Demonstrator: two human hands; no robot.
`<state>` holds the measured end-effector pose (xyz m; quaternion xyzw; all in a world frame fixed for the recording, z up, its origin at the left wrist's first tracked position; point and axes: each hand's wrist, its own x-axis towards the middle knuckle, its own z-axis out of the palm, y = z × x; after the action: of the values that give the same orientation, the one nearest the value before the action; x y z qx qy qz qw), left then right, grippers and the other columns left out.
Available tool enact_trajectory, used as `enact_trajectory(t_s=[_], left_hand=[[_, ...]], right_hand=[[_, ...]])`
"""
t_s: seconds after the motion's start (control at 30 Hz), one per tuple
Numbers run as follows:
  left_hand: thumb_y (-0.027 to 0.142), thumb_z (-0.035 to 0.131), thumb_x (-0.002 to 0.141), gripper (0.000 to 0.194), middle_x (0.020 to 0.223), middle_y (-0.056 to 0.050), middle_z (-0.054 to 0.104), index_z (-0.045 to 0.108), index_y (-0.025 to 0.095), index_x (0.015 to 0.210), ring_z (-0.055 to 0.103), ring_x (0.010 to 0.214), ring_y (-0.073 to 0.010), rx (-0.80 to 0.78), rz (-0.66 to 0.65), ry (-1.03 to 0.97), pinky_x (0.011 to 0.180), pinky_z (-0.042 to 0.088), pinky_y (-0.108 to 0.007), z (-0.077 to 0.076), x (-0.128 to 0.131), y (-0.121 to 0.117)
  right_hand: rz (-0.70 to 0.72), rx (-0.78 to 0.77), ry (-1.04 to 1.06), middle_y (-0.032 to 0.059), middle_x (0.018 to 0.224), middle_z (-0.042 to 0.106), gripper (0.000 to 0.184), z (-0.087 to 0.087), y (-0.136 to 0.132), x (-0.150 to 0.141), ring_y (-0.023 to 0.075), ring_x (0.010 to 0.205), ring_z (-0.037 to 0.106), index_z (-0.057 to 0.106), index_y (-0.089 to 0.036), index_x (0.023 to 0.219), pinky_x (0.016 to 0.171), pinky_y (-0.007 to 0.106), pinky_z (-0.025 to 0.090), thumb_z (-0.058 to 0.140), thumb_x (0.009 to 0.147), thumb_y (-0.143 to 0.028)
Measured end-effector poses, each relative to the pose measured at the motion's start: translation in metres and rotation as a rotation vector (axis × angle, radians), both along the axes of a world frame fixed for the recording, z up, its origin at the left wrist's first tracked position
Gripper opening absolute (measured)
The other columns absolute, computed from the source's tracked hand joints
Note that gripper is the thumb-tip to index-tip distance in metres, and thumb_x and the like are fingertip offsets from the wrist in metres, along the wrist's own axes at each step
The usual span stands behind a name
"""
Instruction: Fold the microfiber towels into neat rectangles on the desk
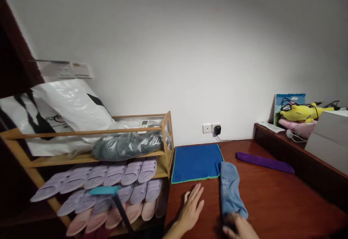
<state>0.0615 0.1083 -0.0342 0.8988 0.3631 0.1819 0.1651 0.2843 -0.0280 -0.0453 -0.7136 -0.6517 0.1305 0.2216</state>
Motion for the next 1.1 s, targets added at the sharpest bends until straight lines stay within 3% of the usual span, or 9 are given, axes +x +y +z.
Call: enact_trajectory(t_s=[0.13,0.2,0.27,0.4,0.63,0.8,0.93,1.03,1.1], left_hand=[[0.040,0.038,0.092,0.053,0.152,-0.001,0.024,0.027,0.033,0.143,0.024,0.137,-0.0219,-0.127,-0.121,-0.007,0.111,0.022,-0.048,0.018,0.019,-0.051],[0.038,0.042,0.089,0.055,0.152,0.000,0.024,0.029,0.033,0.143,0.025,0.137,-0.0222,-0.158,-0.156,0.000,0.112,0.022,-0.048,0.025,0.022,-0.068],[0.036,0.044,0.087,0.057,0.152,0.000,0.025,0.030,0.033,0.142,0.025,0.137,-0.0220,-0.175,-0.157,-0.001,0.112,0.022,-0.048,0.031,0.020,-0.079],[0.033,0.046,0.085,0.053,0.148,-0.001,0.033,0.039,0.031,0.137,0.032,0.134,-0.0223,-0.192,-0.139,-0.011,0.110,0.024,-0.048,0.038,0.006,-0.088],[0.022,0.048,0.080,0.049,0.143,-0.003,0.042,0.048,0.027,0.129,0.038,0.130,-0.0208,-0.241,0.063,-0.016,0.110,0.026,-0.047,0.043,-0.025,-0.075],[0.026,0.049,0.081,0.040,0.135,-0.003,0.051,0.055,0.026,0.121,0.045,0.125,-0.0194,-0.324,0.111,-0.208,0.108,0.031,-0.038,0.042,-0.027,-0.072],[0.036,0.034,0.092,0.039,0.123,-0.003,0.062,0.056,0.024,0.121,0.056,0.113,-0.0168,-0.416,0.121,-0.318,0.097,0.044,-0.029,0.034,-0.013,-0.072],[0.034,0.035,0.091,0.041,0.131,-0.004,0.055,0.053,0.022,0.126,0.047,0.124,-0.0194,-0.372,0.163,-0.315,0.105,0.036,-0.036,0.031,-0.007,-0.080],[0.029,0.042,0.087,0.045,0.142,-0.004,0.043,0.049,0.022,0.130,0.033,0.133,-0.0214,-0.239,0.151,-0.281,0.112,0.024,-0.042,0.032,-0.007,-0.090]], right_hand=[[-0.332,0.105,-0.138,0.0156,0.131,0.050,0.048,0.006,0.011,0.020,0.0296,0.115,0.051,0.054,-0.018,0.123,0.094,0.041,0.041,0.035,0.086,-0.043],[-0.478,0.028,-0.130,0.0197,0.130,0.049,0.056,0.006,0.015,0.033,0.0335,0.115,0.051,0.047,-0.015,0.129,0.092,0.047,0.041,0.043,0.082,-0.043],[-0.534,-0.064,-0.021,0.0189,0.116,0.060,0.055,0.001,0.014,0.043,0.0319,0.107,0.057,0.051,-0.013,0.124,0.085,0.044,0.046,0.046,0.079,-0.044],[-0.604,-0.064,0.102,0.0136,0.097,0.069,0.043,0.002,0.006,0.054,0.0259,0.091,0.065,0.062,-0.015,0.107,0.073,0.032,0.050,0.039,0.080,-0.040],[-0.752,0.133,0.205,0.0164,0.101,0.068,0.056,0.046,0.001,0.054,0.0298,0.090,0.064,0.056,-0.011,0.117,0.077,0.036,0.049,0.029,0.078,-0.043],[-0.586,0.215,0.229,0.0190,0.115,0.062,0.062,0.061,0.005,0.019,0.0310,0.105,0.057,0.049,-0.007,0.125,0.091,0.040,0.043,0.030,0.079,-0.043],[-0.162,0.170,0.254,0.0105,0.115,0.062,0.052,0.046,0.000,-0.042,0.0232,0.108,0.056,0.058,-0.017,0.117,0.095,0.031,0.041,0.044,0.077,-0.047],[0.155,-0.036,0.235,0.0057,0.110,0.061,0.048,0.033,-0.006,-0.074,0.0223,0.107,0.054,0.061,-0.027,0.113,0.095,0.037,0.041,0.040,0.082,-0.058],[0.184,-0.113,0.194,0.0042,0.110,0.060,0.049,0.029,-0.007,-0.079,0.0217,0.108,0.053,0.061,-0.032,0.112,0.094,0.039,0.041,0.031,0.087,-0.060]])
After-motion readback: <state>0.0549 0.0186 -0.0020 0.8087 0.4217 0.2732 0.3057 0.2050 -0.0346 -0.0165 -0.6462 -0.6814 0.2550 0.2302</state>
